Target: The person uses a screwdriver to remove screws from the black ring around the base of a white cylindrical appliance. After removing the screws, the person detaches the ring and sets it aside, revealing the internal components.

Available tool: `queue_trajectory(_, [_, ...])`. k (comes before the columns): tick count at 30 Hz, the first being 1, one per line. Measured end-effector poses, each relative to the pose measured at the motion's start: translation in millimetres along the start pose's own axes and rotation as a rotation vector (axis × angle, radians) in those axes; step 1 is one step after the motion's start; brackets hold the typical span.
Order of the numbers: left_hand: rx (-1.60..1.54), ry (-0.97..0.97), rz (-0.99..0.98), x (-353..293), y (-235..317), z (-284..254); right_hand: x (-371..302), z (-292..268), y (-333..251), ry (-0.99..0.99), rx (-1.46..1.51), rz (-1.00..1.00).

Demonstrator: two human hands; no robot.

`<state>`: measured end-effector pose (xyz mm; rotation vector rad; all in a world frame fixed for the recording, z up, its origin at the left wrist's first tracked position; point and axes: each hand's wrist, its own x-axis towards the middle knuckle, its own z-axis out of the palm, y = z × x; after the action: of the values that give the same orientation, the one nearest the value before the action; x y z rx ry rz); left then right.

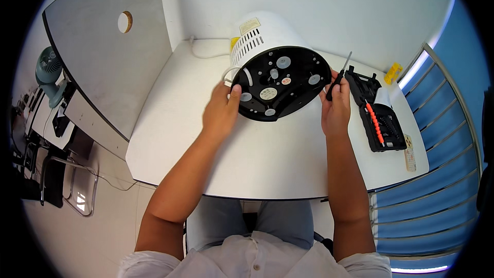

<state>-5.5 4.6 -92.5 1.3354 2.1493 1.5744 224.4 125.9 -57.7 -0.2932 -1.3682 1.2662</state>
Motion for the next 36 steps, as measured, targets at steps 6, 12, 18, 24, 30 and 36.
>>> queue_trajectory(6, [0.23, -0.151, -0.11, 12, 24, -44, -4, 5, -6, 0.036, -0.033, 0.001])
queue_trajectory(12, [-0.104, -0.065, -0.12, 29, -1, -70, -9, 11, -6, 0.314, -0.102, 0.215])
queue_trajectory(18, [-0.312, 0.089, 0.245, 26, -3, -40, -18, 26, -8, 0.47, -0.036, 0.353])
queue_trajectory(24, [-0.297, -0.106, 0.294, 14, 9, -28, -22, 29, -11, 0.443, -0.007, 0.361])
queue_trajectory(30, [-0.38, -0.2, 0.182, 12, 12, -36, -19, 28, -22, 0.367, -0.092, 0.254])
queue_trajectory(36, [-0.337, -0.389, 0.221, 8, 14, -41, -7, 10, -30, 0.319, -0.176, 0.112])
